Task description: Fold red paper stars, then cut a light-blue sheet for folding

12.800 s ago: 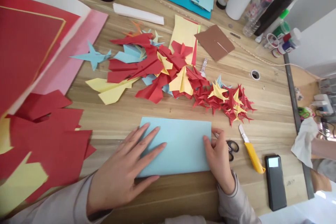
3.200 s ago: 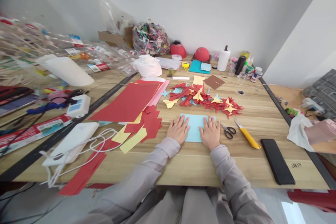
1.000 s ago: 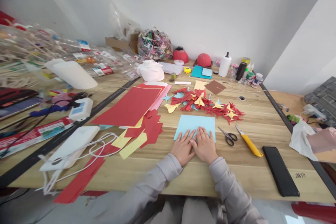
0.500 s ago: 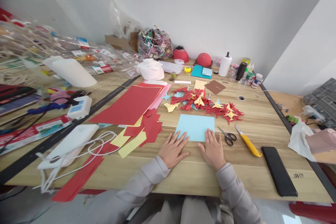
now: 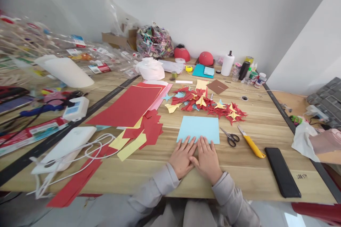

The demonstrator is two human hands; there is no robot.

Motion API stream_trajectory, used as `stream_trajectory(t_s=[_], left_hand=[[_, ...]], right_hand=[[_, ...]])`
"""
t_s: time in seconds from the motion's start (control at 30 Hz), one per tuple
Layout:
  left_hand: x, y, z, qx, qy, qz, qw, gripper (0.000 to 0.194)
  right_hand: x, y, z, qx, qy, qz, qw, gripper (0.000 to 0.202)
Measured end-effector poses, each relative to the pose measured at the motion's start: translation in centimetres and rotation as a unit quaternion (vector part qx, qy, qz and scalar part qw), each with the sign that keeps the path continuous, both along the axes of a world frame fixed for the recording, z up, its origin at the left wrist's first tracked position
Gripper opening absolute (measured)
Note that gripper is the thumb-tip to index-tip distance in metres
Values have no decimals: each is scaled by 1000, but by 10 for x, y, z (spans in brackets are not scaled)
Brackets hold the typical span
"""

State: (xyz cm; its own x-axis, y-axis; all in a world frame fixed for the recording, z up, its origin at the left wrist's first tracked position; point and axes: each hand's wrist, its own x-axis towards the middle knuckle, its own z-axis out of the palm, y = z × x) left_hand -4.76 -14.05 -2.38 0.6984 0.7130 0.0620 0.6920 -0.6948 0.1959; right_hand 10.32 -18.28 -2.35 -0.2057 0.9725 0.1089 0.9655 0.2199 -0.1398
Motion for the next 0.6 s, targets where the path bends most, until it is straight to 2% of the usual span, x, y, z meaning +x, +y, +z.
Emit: stream_trajectory(t_s=[0.27,0.6], left_hand=[[-2,2,-5,13,-8,0,1000,68],[-7,4,3,44,-37,13,998,60]], right_hand=[[2,0,2,12,4,-4,1000,63],[15,1,6,43,4,3,999,49]])
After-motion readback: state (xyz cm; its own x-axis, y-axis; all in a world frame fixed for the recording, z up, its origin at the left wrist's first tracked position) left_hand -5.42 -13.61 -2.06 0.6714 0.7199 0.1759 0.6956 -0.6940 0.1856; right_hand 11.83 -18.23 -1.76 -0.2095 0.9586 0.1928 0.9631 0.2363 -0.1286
